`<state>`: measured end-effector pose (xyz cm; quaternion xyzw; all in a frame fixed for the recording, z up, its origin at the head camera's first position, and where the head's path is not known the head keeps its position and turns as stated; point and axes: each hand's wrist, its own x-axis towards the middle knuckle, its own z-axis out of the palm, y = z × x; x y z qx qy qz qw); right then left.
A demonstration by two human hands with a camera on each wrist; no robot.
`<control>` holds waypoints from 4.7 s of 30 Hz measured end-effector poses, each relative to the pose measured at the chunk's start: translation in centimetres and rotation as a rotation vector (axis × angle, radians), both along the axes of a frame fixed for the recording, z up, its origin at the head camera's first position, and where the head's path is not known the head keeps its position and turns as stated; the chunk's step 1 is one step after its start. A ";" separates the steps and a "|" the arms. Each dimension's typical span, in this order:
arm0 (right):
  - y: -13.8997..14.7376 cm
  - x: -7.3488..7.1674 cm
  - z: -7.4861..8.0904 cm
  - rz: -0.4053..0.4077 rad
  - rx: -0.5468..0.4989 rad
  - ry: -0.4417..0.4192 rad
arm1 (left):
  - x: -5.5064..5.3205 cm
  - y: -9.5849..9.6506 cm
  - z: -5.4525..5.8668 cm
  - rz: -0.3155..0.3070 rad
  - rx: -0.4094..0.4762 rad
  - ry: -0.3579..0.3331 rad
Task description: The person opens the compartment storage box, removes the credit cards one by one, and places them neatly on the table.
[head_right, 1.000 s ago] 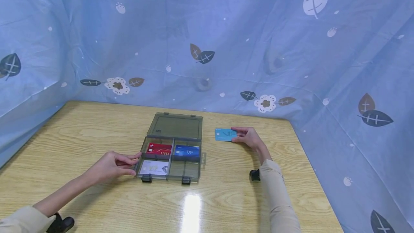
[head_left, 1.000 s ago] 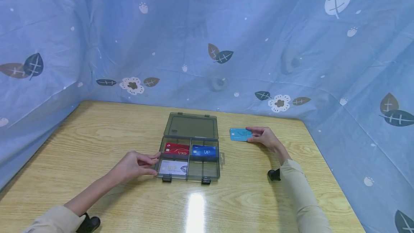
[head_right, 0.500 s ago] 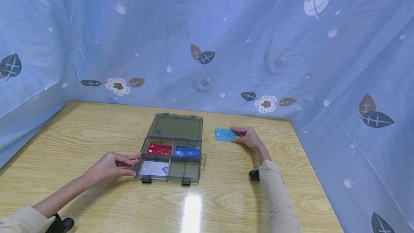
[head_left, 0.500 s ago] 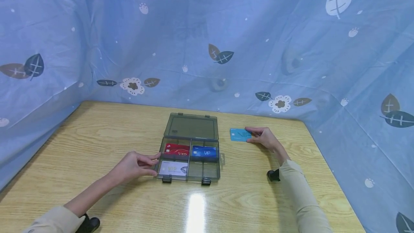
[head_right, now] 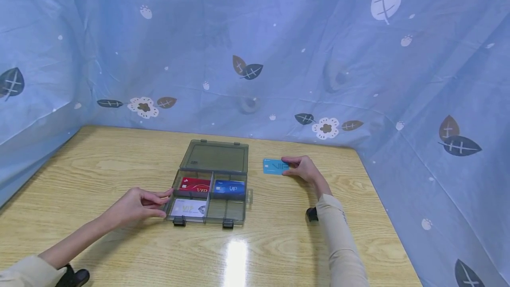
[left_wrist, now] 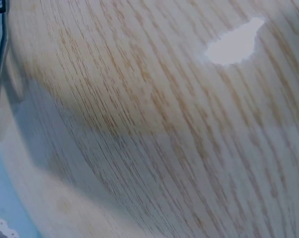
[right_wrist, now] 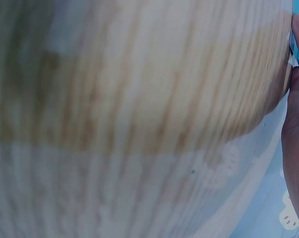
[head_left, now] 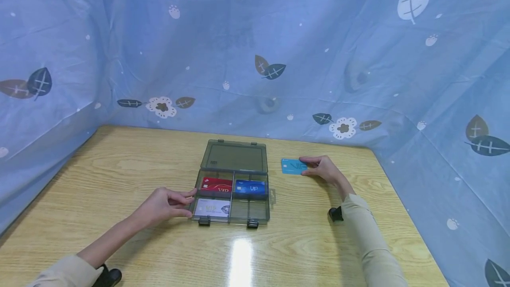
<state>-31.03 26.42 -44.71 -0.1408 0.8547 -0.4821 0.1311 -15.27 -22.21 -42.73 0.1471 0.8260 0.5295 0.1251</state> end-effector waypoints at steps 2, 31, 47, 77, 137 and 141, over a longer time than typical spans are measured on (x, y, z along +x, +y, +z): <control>-0.1 0.0 0.1 -0.002 0.014 0.006 | 0.0 0.0 0.0 -0.002 0.003 -0.002; 0.7 0.3 0.8 -0.020 -0.113 -0.013 | 0.1 0.1 0.0 -0.008 0.011 0.015; 0.6 2.5 1.4 -0.005 -0.326 0.000 | 0.1 -0.1 -0.1 -0.017 0.024 0.017; -5.4 9.9 0.7 0.044 -0.536 -0.236 | 0.1 -0.2 -0.1 -0.012 0.016 0.010; -14.2 10.3 3.6 -0.014 0.179 0.150 | 0.0 0.1 -0.1 -0.009 0.028 -0.009; -14.7 9.9 4.2 0.095 0.339 0.186 | 0.1 0.1 -0.2 -0.012 0.030 -0.014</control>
